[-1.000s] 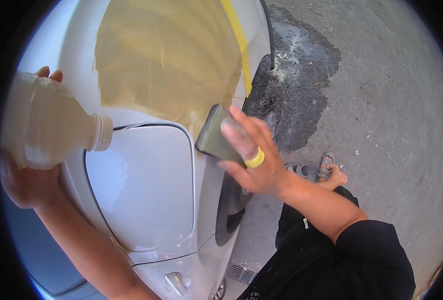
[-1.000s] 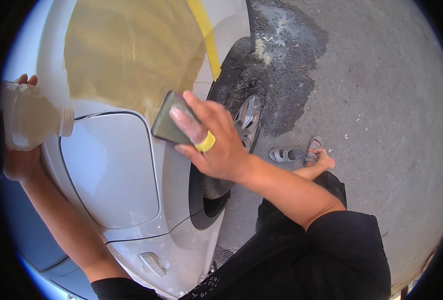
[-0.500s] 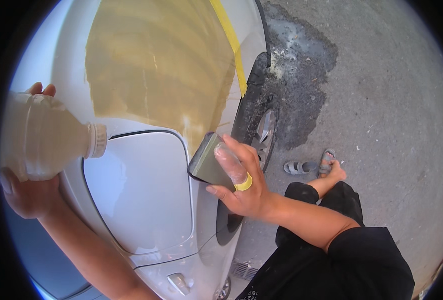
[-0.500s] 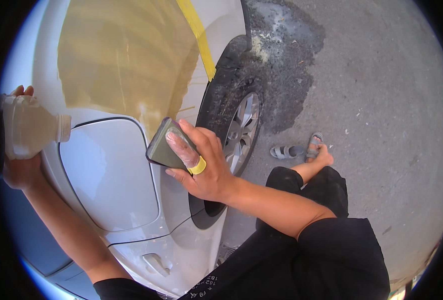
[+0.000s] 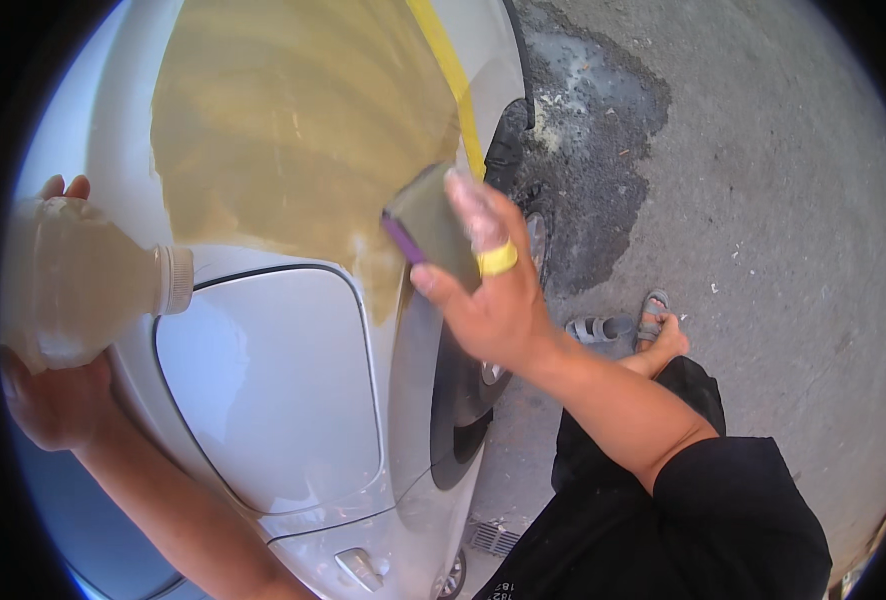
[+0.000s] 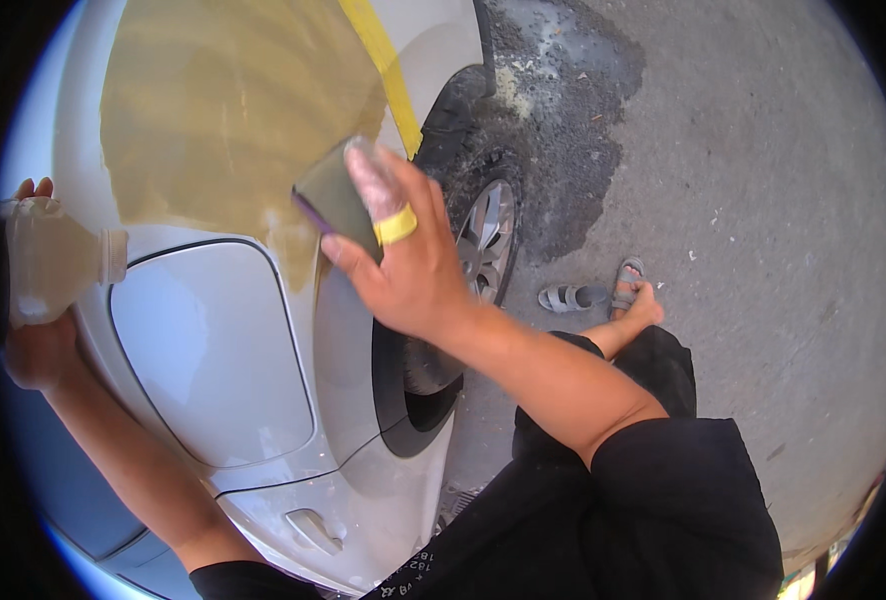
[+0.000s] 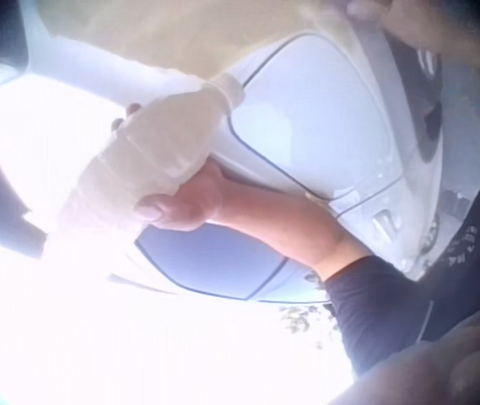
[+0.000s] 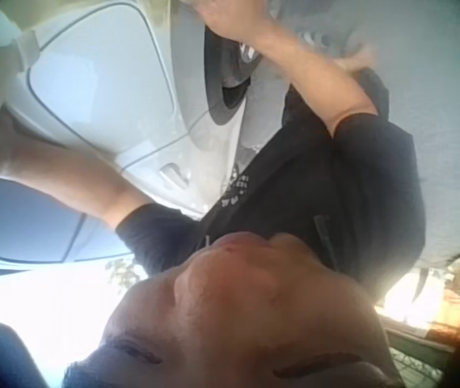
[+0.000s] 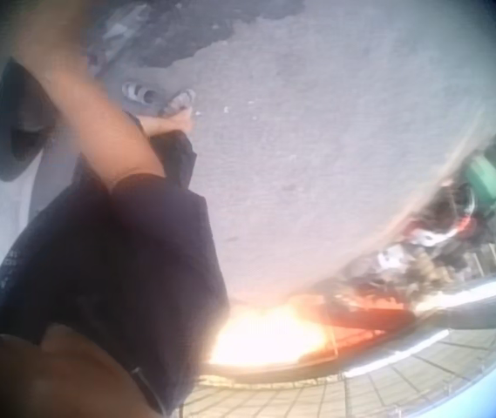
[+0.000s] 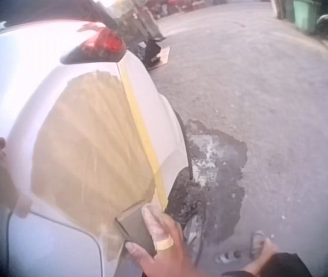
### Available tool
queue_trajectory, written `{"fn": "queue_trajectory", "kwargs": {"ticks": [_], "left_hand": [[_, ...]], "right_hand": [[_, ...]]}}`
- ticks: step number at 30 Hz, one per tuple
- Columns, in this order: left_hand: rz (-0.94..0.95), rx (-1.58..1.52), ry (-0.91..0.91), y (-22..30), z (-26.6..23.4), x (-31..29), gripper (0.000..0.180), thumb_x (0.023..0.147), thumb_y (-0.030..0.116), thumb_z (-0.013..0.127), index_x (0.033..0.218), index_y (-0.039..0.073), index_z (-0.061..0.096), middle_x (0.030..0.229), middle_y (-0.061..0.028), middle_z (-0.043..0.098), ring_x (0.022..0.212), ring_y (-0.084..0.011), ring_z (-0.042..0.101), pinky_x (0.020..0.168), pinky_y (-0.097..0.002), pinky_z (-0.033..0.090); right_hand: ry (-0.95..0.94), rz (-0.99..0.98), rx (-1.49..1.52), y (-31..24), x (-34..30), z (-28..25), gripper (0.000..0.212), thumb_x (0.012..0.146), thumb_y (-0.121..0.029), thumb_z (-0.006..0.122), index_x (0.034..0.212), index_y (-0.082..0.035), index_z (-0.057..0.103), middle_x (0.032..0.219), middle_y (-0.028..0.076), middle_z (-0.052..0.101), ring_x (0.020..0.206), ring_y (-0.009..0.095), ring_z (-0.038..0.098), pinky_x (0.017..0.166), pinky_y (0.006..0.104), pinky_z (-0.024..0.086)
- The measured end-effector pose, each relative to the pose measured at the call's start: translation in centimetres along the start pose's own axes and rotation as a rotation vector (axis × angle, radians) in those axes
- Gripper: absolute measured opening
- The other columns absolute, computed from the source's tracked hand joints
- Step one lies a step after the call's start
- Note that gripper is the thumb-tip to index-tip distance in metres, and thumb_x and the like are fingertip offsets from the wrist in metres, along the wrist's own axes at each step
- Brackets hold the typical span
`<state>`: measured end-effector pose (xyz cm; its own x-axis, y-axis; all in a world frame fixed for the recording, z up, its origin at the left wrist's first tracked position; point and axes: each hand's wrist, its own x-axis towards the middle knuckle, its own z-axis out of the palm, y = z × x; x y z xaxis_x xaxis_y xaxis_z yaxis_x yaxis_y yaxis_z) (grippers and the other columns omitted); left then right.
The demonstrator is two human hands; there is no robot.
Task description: The person wets a sanding block in a bucket, then walks to a white car and sands a taped-off section of the rear quarter panel while continuously pouring liquid from a bottle onto the surface.
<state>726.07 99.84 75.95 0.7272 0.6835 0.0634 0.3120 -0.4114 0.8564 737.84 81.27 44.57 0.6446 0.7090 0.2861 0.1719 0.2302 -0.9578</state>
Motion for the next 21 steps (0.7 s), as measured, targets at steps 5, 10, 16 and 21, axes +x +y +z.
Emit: {"fn": "queue_trajectory", "kwargs": {"ticks": [5,10,16,21], "left_hand": [[0.028,0.101,-0.057,-0.2,-0.7,0.0,0.092,0.093,0.07,0.042,0.156,0.003,0.031,0.161,-0.0255,0.026,0.15,-0.0433,0.027,0.122,-0.0552,0.023],[0.078,0.198,0.013,-0.6,-0.7,0.1,0.094,0.091,0.071,0.047,0.154,0.003,0.034,0.159,-0.025,0.032,0.148,-0.0422,0.031,0.119,-0.0545,0.03],[0.108,0.278,0.074,-1.2,-0.2,-0.3,0.094,0.088,0.07,0.052,0.154,0.005,0.036,0.157,-0.0236,0.035,0.148,-0.0404,0.032,0.118,-0.0543,0.033],[0.108,0.303,0.11,-1.1,-0.5,-0.9,0.097,0.086,0.071,0.053,0.154,0.005,0.034,0.158,-0.0237,0.033,0.149,-0.0406,0.031,0.119,-0.0542,0.032]], "right_hand": [[-0.003,0.013,0.014,-0.1,0.7,0.2,0.072,0.089,-0.025,0.073,0.151,-0.007,0.041,0.147,0.024,0.041,0.125,0.043,0.047,0.107,0.0504,0.039],[-0.127,-0.046,0.032,-2.8,-6.3,0.5,0.075,0.088,-0.027,0.074,0.153,-0.01,0.04,0.151,0.024,0.037,0.126,0.042,0.046,0.107,0.0501,0.039],[0.033,0.131,0.011,1.1,5.3,0.4,0.072,0.091,-0.026,0.07,0.15,-0.002,0.039,0.144,0.026,0.045,0.127,0.043,0.047,0.11,0.0473,0.038],[-0.074,-0.043,0.02,-2.3,-2.5,1.2,0.071,0.089,-0.023,0.071,0.152,-0.009,0.041,0.151,0.025,0.038,0.122,0.044,0.049,0.106,0.0514,0.039]]}}
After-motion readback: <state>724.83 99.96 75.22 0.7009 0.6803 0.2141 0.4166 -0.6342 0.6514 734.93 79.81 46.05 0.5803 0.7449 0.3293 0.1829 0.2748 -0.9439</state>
